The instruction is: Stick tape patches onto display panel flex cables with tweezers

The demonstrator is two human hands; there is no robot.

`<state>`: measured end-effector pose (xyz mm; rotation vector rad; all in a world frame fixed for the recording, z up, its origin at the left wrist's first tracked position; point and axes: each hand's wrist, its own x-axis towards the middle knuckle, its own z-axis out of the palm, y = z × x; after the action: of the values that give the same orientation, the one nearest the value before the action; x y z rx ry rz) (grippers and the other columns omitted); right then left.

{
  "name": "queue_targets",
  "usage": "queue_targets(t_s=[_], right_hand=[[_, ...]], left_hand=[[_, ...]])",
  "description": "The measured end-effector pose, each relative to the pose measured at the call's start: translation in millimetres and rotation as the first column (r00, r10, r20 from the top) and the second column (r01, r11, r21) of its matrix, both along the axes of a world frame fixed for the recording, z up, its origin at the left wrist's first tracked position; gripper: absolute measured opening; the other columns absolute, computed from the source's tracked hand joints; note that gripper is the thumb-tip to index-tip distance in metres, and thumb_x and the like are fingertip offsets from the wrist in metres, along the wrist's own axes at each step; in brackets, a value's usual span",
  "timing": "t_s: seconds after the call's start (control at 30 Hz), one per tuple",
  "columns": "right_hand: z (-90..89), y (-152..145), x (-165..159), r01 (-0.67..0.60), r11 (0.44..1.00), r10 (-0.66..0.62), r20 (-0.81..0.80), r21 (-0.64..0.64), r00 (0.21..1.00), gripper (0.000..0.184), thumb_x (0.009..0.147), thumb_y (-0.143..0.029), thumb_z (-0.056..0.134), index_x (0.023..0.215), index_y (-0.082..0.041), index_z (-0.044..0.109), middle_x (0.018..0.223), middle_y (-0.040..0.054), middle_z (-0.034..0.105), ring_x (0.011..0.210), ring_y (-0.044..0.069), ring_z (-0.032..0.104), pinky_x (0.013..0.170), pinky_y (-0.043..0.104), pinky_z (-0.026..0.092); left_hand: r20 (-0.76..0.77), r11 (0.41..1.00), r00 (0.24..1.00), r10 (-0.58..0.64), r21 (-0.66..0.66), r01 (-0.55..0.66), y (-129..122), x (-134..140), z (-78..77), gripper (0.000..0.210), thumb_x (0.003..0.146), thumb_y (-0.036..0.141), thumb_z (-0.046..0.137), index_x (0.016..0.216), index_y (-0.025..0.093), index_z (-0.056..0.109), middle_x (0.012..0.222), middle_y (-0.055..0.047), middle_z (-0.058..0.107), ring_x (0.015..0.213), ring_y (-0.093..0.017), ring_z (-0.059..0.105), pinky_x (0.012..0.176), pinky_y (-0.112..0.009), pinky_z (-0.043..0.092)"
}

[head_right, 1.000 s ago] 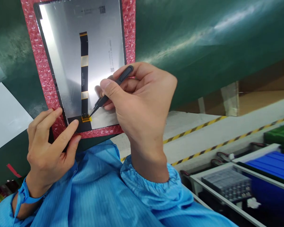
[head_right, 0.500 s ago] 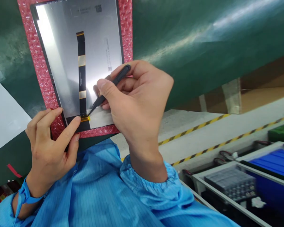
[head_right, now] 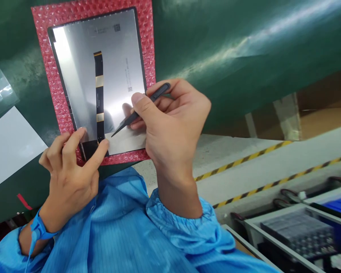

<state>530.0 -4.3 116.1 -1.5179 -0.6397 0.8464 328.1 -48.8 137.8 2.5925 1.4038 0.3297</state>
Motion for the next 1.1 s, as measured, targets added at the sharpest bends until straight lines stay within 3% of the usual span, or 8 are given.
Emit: queue_targets(t_s=[0.17,0.4,0.5,0.7,0.83,0.93,1.03,1.1], right_hand=[[-3.3,1.0,-4.7,0.022,0.999,-0.023,0.032,0.038,0.999,0.021,0.088,-0.025,0.087,0.085,-0.024,0.065,0.072,-0.0019,0.065,0.058,0.018,0.069,0.044,0.026,0.055],[-6.3,2.5,-10.9,0.085,0.995,-0.086,0.011,0.056,0.996,0.026,0.084,-0.027,0.088,0.084,-0.022,0.062,0.068,-0.0037,0.064,0.056,0.017,0.07,0.043,0.022,0.057],[-9.3,2.5,-10.0,0.074,0.996,-0.075,0.01,0.052,0.997,0.029,0.083,-0.031,0.089,0.085,-0.023,0.061,0.069,-0.0043,0.064,0.053,0.016,0.069,0.045,0.023,0.059],[-13.9,1.9,-12.2,0.102,0.994,-0.102,-0.012,0.05,0.995,0.028,0.075,-0.028,0.091,0.078,-0.021,0.065,0.065,-0.0037,0.064,0.048,0.014,0.065,0.04,0.02,0.057],[-15.5,1.1,-10.9,0.121,0.992,-0.119,-0.056,0.045,0.991,0.033,0.068,-0.032,0.096,0.074,-0.02,0.065,0.066,-0.0017,0.067,0.046,0.013,0.063,0.038,0.019,0.055],[-7.1,-3.4,-16.4,0.104,0.993,-0.099,-0.107,0.046,0.989,0.04,0.06,-0.034,0.101,0.071,-0.019,0.065,0.064,-0.0017,0.067,0.048,0.012,0.063,0.041,0.019,0.057],[12.6,-19.3,-46.0,0.062,0.992,-0.051,-0.094,0.112,0.994,0.038,0.059,-0.031,0.101,0.074,-0.019,0.068,0.062,-0.0033,0.065,0.048,0.012,0.062,0.045,0.019,0.058],[28.2,-36.6,-78.9,-0.05,0.989,0.06,-0.064,0.142,0.996,0.036,0.062,-0.031,0.101,0.079,-0.019,0.071,0.06,-0.0038,0.065,0.049,0.013,0.063,0.049,0.02,0.06]], left_hand=[[-0.073,1.0,0.997,0.002,0.01,-0.001,-3.6,7.3,1.2,0.061,0.093,0.01,0.062,0.149,0.033,0.06,0.161,-0.016,0.049,0.146,-0.04,0.042,0.112,-0.059,0.026],[-0.04,0.989,0.992,0.117,0.098,-0.113,-13.3,2.4,0.1,0.043,0.096,0.016,0.063,0.138,0.027,0.069,0.151,-0.022,0.057,0.137,-0.042,0.052,0.102,-0.059,0.035],[-0.047,0.986,0.994,0.102,0.137,-0.094,-15.1,5.9,-0.3,0.041,0.097,0.014,0.06,0.136,0.022,0.068,0.149,-0.021,0.06,0.139,-0.041,0.051,0.105,-0.059,0.034],[-0.105,0.993,0.992,0.074,0.102,-0.063,-19.5,10.1,-1.1,0.049,0.1,0.012,0.051,0.147,0.025,0.06,0.161,-0.017,0.051,0.146,-0.04,0.046,0.112,-0.063,0.029],[0.016,0.982,0.987,0.157,0.105,-0.158,-29.5,-11.0,0.9,0.035,0.1,0.015,0.058,0.133,0.02,0.067,0.154,-0.02,0.057,0.142,-0.04,0.051,0.11,-0.063,0.036],[0.211,0.971,0.955,0.208,0.077,-0.228,-43.4,-39.8,13.2,0.019,0.1,0.015,0.059,0.114,0.016,0.072,0.136,-0.016,0.069,0.128,-0.034,0.061,0.108,-0.058,0.043],[0.464,0.944,0.828,0.315,-0.066,-0.323,-61.8,-66.9,31.2,0.023,0.102,0.019,0.061,0.121,0.015,0.072,0.124,-0.012,0.074,0.115,-0.028,0.066,0.102,-0.047,0.051],[0.568,0.919,0.724,0.393,-0.217,-0.329,-73.6,-79.6,40.8,0.035,0.101,0.024,0.065,0.134,0.012,0.068,0.126,-0.013,0.074,0.114,-0.027,0.068,0.1,-0.042,0.055]])
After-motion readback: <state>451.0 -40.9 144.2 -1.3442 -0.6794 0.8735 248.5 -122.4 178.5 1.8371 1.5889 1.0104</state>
